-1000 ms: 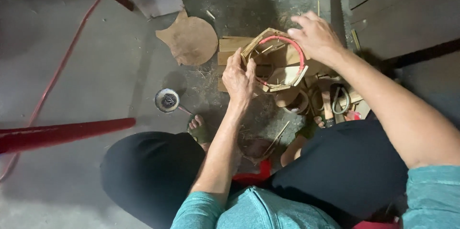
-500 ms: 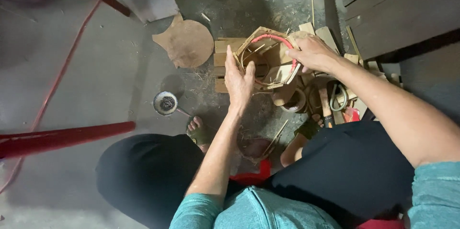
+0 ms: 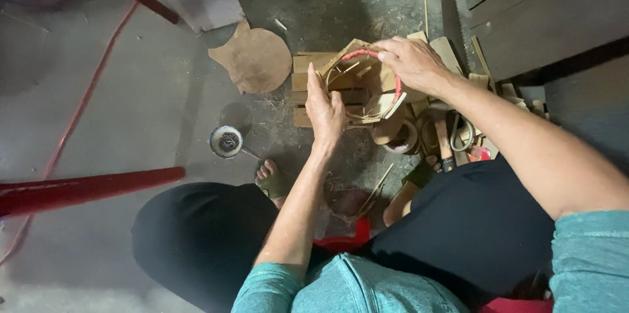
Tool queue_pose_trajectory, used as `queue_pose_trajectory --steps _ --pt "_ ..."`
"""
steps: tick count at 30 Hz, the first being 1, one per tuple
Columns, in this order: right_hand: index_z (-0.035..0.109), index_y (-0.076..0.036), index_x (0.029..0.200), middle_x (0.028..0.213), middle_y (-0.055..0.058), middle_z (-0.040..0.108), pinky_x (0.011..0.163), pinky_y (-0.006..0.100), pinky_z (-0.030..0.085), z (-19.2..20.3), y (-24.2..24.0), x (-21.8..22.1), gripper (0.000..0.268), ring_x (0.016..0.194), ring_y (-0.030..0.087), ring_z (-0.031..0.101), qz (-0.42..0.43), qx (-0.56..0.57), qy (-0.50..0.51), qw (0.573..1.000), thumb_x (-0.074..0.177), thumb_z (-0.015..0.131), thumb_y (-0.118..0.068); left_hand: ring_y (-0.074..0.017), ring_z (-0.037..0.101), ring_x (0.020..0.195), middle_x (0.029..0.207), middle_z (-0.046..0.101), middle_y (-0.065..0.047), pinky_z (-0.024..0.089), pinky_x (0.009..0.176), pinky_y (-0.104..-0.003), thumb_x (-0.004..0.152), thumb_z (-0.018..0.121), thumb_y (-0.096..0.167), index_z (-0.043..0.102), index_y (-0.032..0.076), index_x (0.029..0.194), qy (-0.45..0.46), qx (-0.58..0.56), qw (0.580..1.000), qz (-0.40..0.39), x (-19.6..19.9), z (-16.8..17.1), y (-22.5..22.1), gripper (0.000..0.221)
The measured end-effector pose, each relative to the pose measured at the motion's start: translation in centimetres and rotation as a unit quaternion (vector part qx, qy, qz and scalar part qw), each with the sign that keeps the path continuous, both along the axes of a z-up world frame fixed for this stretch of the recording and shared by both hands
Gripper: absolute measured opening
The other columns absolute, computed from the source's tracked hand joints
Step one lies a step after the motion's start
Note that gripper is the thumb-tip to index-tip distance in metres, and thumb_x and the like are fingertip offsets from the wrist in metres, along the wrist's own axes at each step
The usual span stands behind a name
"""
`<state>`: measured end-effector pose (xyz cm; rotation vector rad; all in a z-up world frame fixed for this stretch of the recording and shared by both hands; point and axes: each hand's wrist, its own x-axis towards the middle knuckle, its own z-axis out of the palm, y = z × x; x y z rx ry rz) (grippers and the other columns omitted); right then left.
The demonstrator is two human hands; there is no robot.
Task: Assembling a wooden cylindrical instrument by fitting slats into a frame, tapping them with a mallet, and installing a circular base.
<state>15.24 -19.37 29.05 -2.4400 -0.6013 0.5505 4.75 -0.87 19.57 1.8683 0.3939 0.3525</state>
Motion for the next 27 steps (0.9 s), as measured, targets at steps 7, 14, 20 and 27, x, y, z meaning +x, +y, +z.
queue_pose_trajectory --steps 7,14,20,27 --pt "0.064 -0.008 0.138 0.097 0.022 0.072 0.086 0.053 0.052 -3.2 -0.2 0.6 0.032 0.097 0.043 0.07 0.064 0.043 -0.111 0.991 0.108 0.052 -0.009 -0.0499 0.055 0.128 0.146 0.054 -0.031 0.048 0.105 -0.062 0.085 0.051 -0.011 0.032 0.009 0.161 -0.038 0.031 0.999 0.009 1.2 -2.1 2.2 0.08" --pt "0.053 -0.007 0.145 0.097 0.022 0.069 0.086 0.052 0.053 -5.0 -0.4 0.7 0.043 0.098 0.043 0.07 0.129 -0.028 -0.201 0.971 0.102 0.052 -0.004 -0.0453 0.057 0.128 0.144 0.059 -0.024 0.049 0.106 -0.057 0.083 0.051 -0.013 0.036 0.016 0.161 -0.074 0.061 0.995 -0.026 2.5 -7.5 3.6 0.084" --pt "0.055 -0.004 0.141 0.098 0.023 0.069 0.088 0.054 0.052 -4.1 -0.1 0.4 0.038 0.099 0.044 0.069 0.136 -0.038 -0.194 0.971 0.103 0.051 -0.007 -0.043 0.06 0.127 0.142 0.062 -0.022 0.049 0.109 -0.054 0.08 0.051 -0.012 0.039 0.017 0.159 -0.065 0.072 0.995 -0.034 1.8 -4.2 3.4 0.085" --pt "0.052 -0.009 0.145 0.098 0.017 0.069 0.089 0.049 0.051 -4.1 0.3 -0.3 0.041 0.1 0.037 0.069 0.129 -0.077 -0.196 0.969 0.104 0.048 -0.008 -0.0433 0.059 0.128 0.142 0.061 -0.023 0.049 0.109 -0.054 0.079 0.05 -0.014 0.04 0.016 0.159 -0.072 0.058 0.995 -0.033 2.0 -5.8 3.8 0.086"
